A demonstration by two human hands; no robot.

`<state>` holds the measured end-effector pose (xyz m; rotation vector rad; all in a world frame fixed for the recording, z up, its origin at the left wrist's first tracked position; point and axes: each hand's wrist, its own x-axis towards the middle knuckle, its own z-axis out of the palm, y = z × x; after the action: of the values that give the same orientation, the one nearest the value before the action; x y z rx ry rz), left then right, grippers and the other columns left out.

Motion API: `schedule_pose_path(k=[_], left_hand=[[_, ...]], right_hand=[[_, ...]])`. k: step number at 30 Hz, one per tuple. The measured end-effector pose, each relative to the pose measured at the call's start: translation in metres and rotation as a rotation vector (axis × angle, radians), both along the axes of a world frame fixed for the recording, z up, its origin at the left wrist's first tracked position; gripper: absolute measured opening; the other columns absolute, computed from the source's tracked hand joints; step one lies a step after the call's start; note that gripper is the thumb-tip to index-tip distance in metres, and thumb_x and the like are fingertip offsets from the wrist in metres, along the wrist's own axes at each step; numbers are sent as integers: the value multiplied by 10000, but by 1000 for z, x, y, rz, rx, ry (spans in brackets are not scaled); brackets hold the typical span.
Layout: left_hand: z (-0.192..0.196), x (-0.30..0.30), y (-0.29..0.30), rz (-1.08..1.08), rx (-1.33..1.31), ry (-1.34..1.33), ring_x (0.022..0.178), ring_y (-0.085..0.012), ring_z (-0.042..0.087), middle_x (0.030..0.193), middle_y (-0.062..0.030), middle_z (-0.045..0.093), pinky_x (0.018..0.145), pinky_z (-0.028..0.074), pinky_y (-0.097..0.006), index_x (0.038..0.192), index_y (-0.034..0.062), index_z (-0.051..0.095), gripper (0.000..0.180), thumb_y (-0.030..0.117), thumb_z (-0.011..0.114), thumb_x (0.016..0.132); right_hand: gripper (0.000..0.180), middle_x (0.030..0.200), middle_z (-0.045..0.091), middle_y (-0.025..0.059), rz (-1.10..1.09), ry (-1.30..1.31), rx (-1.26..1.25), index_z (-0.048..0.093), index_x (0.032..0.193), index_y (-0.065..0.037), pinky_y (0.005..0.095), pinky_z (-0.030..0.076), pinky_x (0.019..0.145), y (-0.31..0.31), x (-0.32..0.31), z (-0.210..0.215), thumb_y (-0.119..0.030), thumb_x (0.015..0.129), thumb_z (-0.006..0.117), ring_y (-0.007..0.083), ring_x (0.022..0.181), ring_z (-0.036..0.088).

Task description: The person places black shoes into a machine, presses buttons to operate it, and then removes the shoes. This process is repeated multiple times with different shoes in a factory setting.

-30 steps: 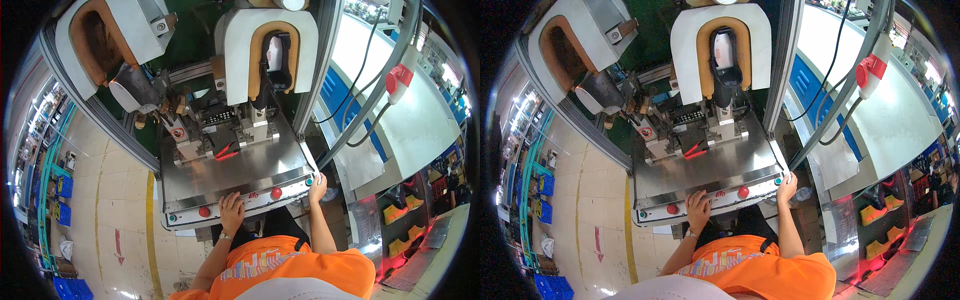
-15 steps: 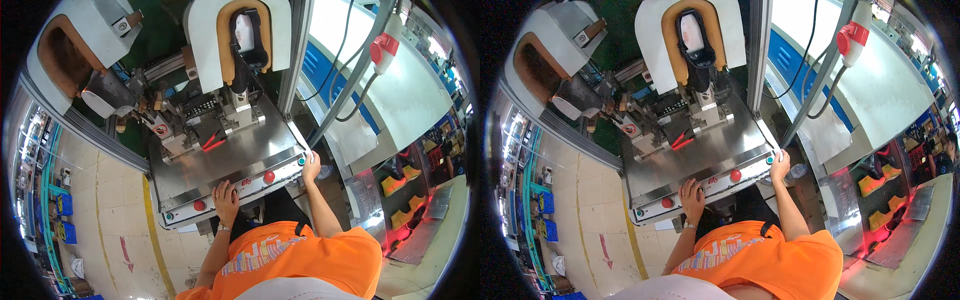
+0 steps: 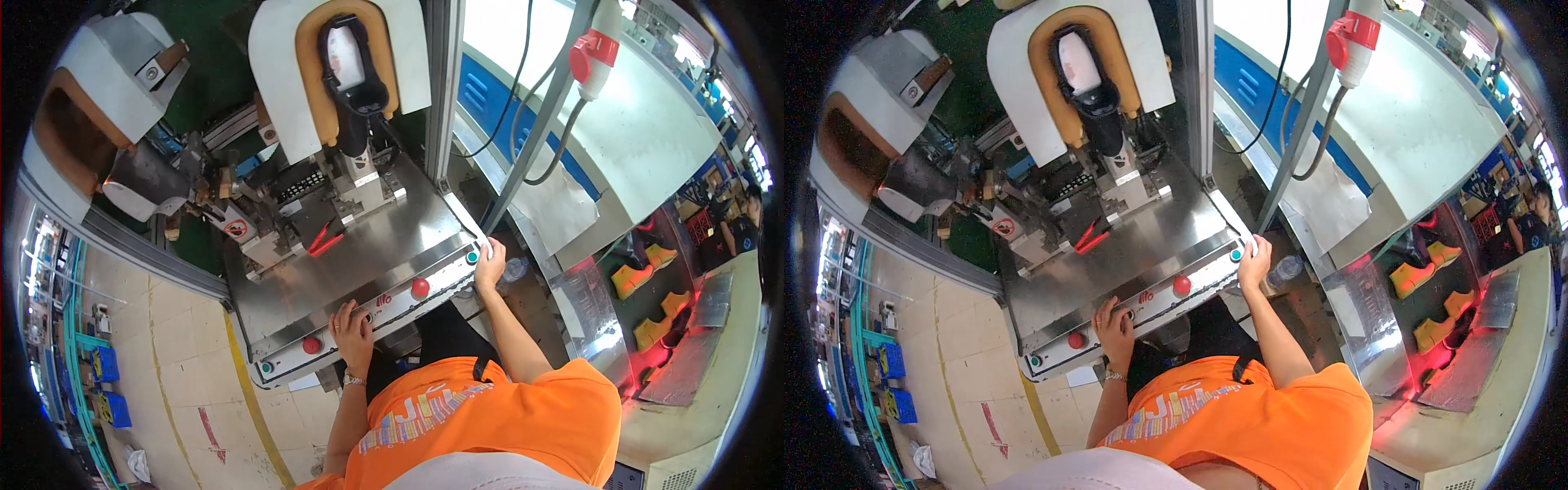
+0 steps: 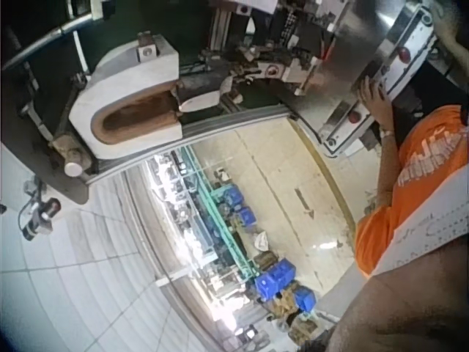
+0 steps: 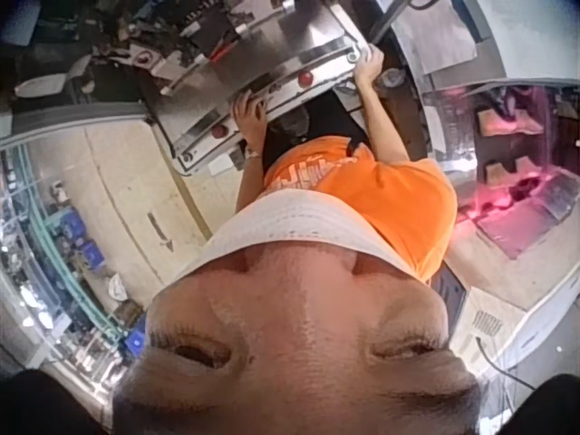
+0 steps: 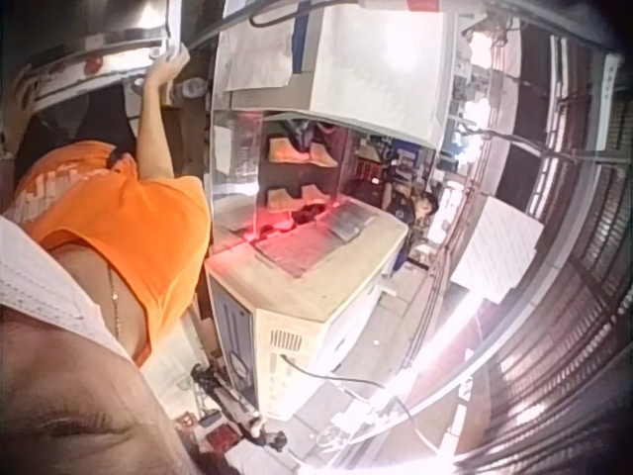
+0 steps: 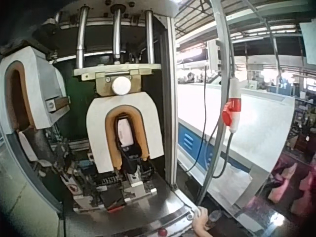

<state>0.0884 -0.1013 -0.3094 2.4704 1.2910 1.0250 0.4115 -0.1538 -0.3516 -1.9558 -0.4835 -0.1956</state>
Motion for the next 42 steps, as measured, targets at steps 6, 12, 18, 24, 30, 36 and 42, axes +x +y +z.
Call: schedule_pose_path(k=[6, 12, 18, 24, 30, 36, 42], left_hand=[[2, 3, 0, -2, 15, 25, 1117, -244, 470, 1169, -31, 531, 998, 303, -448, 864, 115, 602, 158, 60, 598, 716], [0, -1, -2, 8, 5, 6, 1104, -252, 481, 1169, -35, 531, 994, 302, -456, 866, 110, 604, 175, 46, 601, 703], [7, -9, -1, -55, -53, -54, 1126, -259, 473, 1189, -53, 519, 991, 302, -473, 872, 110, 602, 164, 69, 592, 714], [-7, -15, -3, -58, -38, -34, 1196, -239, 401, 1270, -62, 447, 1021, 269, -460, 927, 118, 577, 172, 138, 577, 756], [1, -18, -3, -72, -70, -14, 1198, -239, 389, 1270, -82, 440, 1033, 256, -435, 1008, 109, 561, 236, 153, 568, 776], [6, -21, -1, -127, -129, -55, 1207, -243, 369, 1253, -97, 433, 1052, 236, -430, 1067, 91, 561, 291, 165, 564, 785], [1, -22, 0, -121, -114, -72, 1194, -242, 383, 1219, -90, 449, 1025, 261, -439, 1108, 96, 515, 327, 152, 556, 787]], right_hand=[[211, 999, 574, 130, -11, 4, 8, 596, 982, -14, 339, 427, 821, -3, 2, 0, -131, 809, 561, 287, 937, 562], [215, 999, 582, 124, 52, -10, 56, 596, 986, -14, 333, 416, 846, 5, -2, -4, -92, 788, 571, 264, 958, 555], [227, 1005, 600, 131, 46, 43, 0, 593, 1030, -9, 347, 422, 846, 0, -2, 1, -89, 820, 570, 262, 933, 564], [280, 1037, 616, 146, 103, 65, -42, 572, 1082, 19, 336, 418, 852, 0, 8, -9, -158, 869, 528, 256, 929, 573], [303, 1056, 593, 170, 128, 63, -51, 536, 1104, 46, 333, 419, 851, -1, 15, -12, -167, 892, 499, 254, 941, 559], [307, 1057, 592, 179, 89, -46, -128, 546, 1086, 45, 347, 422, 851, -2, 18, -16, -189, 894, 495, 281, 946, 562], [298, 1033, 602, 186, 38, -23, -149, 555, 1074, 38, 357, 427, 850, 2, 6, -9, -192, 891, 502, 298, 942, 571]])
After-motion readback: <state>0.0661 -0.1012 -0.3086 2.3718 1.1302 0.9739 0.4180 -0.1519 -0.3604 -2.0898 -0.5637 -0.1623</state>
